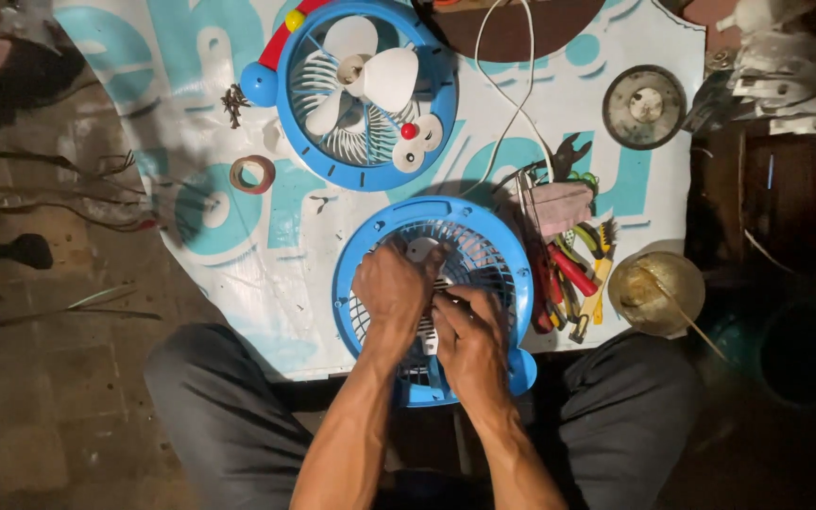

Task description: The person sits on the floor and uses a screwdriver to remove screws from the back casing of a blue electric fan. They then use their hands to detach the fan blades and the motor assembly from the fan cage.

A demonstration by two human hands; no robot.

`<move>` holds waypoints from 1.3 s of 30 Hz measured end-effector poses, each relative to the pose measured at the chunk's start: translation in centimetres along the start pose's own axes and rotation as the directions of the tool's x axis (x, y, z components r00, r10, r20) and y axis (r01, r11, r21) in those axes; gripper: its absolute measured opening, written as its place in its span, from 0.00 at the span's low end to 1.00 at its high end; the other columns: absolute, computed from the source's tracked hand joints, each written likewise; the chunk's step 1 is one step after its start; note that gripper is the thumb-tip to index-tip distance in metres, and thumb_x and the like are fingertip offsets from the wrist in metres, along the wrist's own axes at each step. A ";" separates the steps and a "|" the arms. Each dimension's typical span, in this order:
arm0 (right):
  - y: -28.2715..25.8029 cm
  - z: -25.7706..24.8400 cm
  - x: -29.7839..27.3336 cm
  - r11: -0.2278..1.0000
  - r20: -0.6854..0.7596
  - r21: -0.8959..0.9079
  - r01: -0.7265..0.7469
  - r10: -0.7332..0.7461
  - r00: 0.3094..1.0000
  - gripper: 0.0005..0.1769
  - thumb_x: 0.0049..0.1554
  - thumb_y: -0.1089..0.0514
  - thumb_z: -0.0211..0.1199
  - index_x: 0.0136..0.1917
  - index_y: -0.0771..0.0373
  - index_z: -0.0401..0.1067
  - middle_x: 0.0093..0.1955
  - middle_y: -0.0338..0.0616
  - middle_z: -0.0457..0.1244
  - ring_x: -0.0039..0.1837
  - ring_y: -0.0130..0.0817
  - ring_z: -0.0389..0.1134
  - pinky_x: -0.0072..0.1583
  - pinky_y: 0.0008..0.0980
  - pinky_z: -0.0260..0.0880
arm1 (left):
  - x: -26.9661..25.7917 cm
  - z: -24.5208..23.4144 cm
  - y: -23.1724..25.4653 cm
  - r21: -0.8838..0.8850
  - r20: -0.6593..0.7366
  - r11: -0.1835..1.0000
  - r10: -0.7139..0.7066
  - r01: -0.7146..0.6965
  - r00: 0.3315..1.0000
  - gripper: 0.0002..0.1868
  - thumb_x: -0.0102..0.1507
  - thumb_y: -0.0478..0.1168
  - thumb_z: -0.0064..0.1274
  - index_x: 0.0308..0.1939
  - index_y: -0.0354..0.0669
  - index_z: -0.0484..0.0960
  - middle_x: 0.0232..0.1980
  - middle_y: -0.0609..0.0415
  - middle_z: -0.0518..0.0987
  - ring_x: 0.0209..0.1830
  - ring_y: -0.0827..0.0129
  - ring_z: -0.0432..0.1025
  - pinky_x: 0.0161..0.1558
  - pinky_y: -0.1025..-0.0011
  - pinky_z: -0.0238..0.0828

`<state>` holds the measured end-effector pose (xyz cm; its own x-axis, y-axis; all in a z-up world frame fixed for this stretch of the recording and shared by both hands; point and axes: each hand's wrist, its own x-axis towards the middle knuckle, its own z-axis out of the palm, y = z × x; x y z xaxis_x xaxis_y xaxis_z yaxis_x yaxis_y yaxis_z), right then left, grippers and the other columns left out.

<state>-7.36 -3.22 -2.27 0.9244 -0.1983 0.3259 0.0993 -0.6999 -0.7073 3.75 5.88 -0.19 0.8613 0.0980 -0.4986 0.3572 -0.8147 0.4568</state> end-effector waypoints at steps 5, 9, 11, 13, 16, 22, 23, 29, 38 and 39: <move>0.9 0.4 0.2 0.995 -0.015 -0.075 0.059 -0.060 0.998 0.02 0.54 0.59 0.65 0.41 0.57 0.78 0.42 0.41 0.65 0.45 0.44 0.67 0.46 0.40 0.66 | -0.4 -0.6 0.3 0.001 -0.007 1.000 0.004 -0.004 1.000 0.25 0.53 0.56 0.62 0.40 0.37 0.86 0.36 0.37 0.84 0.44 0.40 0.78 0.46 0.51 0.77; 1.1 0.5 0.6 0.990 -0.007 -0.124 0.071 -0.072 0.997 0.04 0.47 0.58 0.71 0.36 0.55 0.76 0.37 0.39 0.63 0.42 0.44 0.66 0.43 0.42 0.64 | -0.9 -1.3 0.7 -0.010 -0.010 1.000 0.018 -0.018 1.000 0.26 0.53 0.55 0.61 0.40 0.34 0.86 0.36 0.35 0.84 0.45 0.37 0.78 0.47 0.48 0.76; 0.9 0.5 0.5 0.990 -0.004 -0.131 0.059 -0.060 0.998 0.04 0.47 0.58 0.70 0.35 0.55 0.76 0.37 0.38 0.63 0.42 0.43 0.66 0.43 0.42 0.64 | -0.6 -0.7 0.3 -0.011 -0.007 1.000 0.013 -0.013 1.000 0.27 0.53 0.56 0.61 0.40 0.34 0.86 0.36 0.34 0.83 0.45 0.37 0.78 0.47 0.48 0.76; 1.1 0.7 0.5 0.989 -0.001 -0.142 0.047 -0.048 0.999 0.04 0.46 0.58 0.70 0.35 0.54 0.75 0.37 0.37 0.63 0.43 0.42 0.67 0.43 0.42 0.65 | -0.6 -0.5 0.1 -0.014 -0.002 1.000 0.010 -0.010 1.000 0.27 0.53 0.57 0.62 0.40 0.34 0.86 0.36 0.34 0.83 0.44 0.37 0.78 0.47 0.49 0.76; 0.9 0.7 0.6 0.999 0.006 -0.020 0.041 -0.040 0.999 0.04 0.52 0.63 0.63 0.36 0.56 0.75 0.37 0.39 0.64 0.43 0.45 0.67 0.46 0.38 0.68 | -1.0 -0.7 0.1 0.007 -0.062 0.998 0.070 -0.070 0.996 0.25 0.53 0.55 0.63 0.39 0.35 0.86 0.34 0.36 0.83 0.41 0.39 0.79 0.43 0.51 0.77; 0.0 0.4 0.5 0.991 0.021 -0.109 0.080 -0.079 0.997 0.02 0.50 0.64 0.65 0.36 0.58 0.74 0.35 0.41 0.62 0.40 0.45 0.66 0.44 0.41 0.68 | -0.9 -0.4 -0.3 -0.031 -0.070 0.992 0.118 -0.120 0.991 0.25 0.53 0.53 0.63 0.39 0.32 0.85 0.33 0.34 0.83 0.40 0.37 0.79 0.42 0.49 0.77; 0.4 0.7 0.0 0.989 0.012 -0.142 0.026 -0.024 1.000 0.04 0.49 0.63 0.66 0.36 0.57 0.73 0.35 0.40 0.60 0.41 0.45 0.66 0.45 0.43 0.66 | -1.0 -0.4 -0.4 -0.041 -0.074 0.991 0.121 -0.124 0.990 0.26 0.53 0.54 0.63 0.40 0.32 0.85 0.34 0.35 0.83 0.40 0.37 0.79 0.42 0.50 0.77; -0.1 0.6 0.0 0.991 0.017 -0.104 -0.083 0.085 0.996 0.07 0.47 0.62 0.71 0.40 0.57 0.74 0.40 0.41 0.63 0.46 0.46 0.67 0.47 0.44 0.65 | -0.9 -0.4 -0.6 -0.023 -0.047 0.991 0.131 -0.133 0.990 0.26 0.54 0.55 0.62 0.41 0.34 0.84 0.34 0.36 0.83 0.41 0.39 0.79 0.44 0.51 0.76; 0.4 1.0 -0.3 0.994 0.001 -0.096 -0.055 0.055 0.998 0.05 0.48 0.64 0.68 0.34 0.58 0.73 0.36 0.43 0.59 0.41 0.47 0.65 0.44 0.43 0.64 | -0.9 -0.2 -0.8 -0.004 -0.028 0.993 0.122 -0.122 0.992 0.26 0.54 0.55 0.62 0.41 0.35 0.84 0.34 0.37 0.84 0.42 0.39 0.79 0.45 0.52 0.76; 0.5 1.0 -0.4 0.987 -0.008 -0.154 -0.046 0.045 0.999 0.07 0.47 0.62 0.69 0.33 0.56 0.72 0.35 0.41 0.59 0.40 0.44 0.64 0.44 0.43 0.63 | -0.8 -0.1 -0.7 0.012 -0.026 0.992 0.124 -0.124 0.992 0.26 0.54 0.55 0.62 0.41 0.34 0.84 0.34 0.37 0.83 0.41 0.39 0.79 0.45 0.52 0.76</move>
<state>-7.32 -2.80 -3.37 0.9250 -0.2350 0.2986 -0.0009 -0.7871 -0.6168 2.83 6.48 -0.04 0.9080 0.0112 -0.4187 0.2436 -0.8273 0.5062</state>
